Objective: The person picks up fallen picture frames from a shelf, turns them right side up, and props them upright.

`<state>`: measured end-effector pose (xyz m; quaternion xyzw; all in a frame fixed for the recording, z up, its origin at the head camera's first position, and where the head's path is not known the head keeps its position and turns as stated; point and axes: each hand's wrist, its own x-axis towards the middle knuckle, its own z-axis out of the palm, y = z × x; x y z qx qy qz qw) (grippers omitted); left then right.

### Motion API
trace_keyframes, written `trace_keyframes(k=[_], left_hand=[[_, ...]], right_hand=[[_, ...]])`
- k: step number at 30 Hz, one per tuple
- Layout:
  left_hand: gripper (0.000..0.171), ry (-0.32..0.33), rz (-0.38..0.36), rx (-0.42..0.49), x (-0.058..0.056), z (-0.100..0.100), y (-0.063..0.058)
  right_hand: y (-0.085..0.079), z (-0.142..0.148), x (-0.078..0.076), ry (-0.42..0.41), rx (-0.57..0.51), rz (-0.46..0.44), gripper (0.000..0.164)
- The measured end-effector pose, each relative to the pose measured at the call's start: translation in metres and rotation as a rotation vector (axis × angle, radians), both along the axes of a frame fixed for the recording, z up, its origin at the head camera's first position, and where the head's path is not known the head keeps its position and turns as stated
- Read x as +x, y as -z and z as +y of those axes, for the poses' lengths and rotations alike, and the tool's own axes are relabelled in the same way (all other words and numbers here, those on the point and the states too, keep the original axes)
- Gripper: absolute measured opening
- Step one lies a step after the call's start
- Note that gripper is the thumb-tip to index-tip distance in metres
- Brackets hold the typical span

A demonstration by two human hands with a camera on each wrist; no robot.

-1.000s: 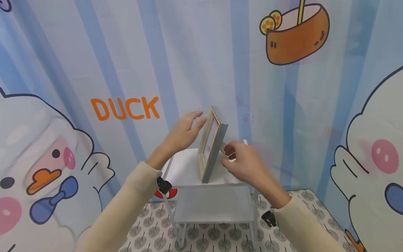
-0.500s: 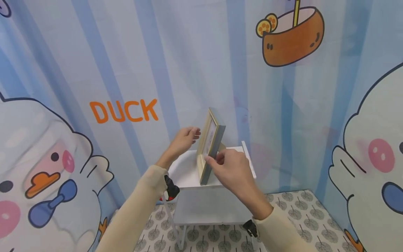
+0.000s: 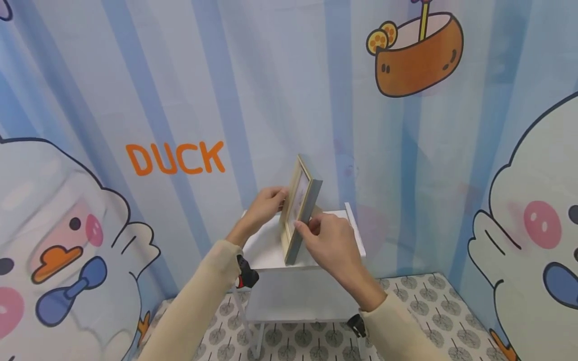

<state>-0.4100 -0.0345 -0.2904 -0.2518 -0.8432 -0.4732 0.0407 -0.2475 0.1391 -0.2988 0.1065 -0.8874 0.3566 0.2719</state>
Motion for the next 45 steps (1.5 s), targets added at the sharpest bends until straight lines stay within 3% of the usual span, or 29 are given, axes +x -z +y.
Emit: trace_keyframes(k=[10, 17, 22, 27, 35, 45], left_hand=[[0.042, -0.013, -0.061, 0.025, 0.006, -0.022, -0.002], [0.048, 0.028, -0.037, -0.061, 0.016, -0.039, -0.004], [0.047, 0.036, -0.016, -0.07, 0.02, -0.05, -0.004], [0.043, 0.061, -0.01, -0.045, 0.022, -0.062, -0.002], [0.042, 0.108, -0.094, 0.104, 0.024, -0.079, 0.002], [0.043, 0.069, -0.157, 0.131, 0.036, -0.089, 0.004]], right_hand=[[-0.004, 0.019, -0.005, 0.015, 0.045, 0.004, 0.029], [-0.01, 0.033, -0.008, 0.0, 0.06, -0.055, 0.031], [-0.015, 0.038, -0.013, -0.006, 0.055, -0.113, 0.037], [-0.016, 0.043, -0.02, -0.034, 0.048, -0.161, 0.041], [-0.02, 0.05, -0.036, -0.12, -0.028, -0.243, 0.043], [-0.024, 0.044, -0.053, -0.137, -0.041, -0.289, 0.045]])
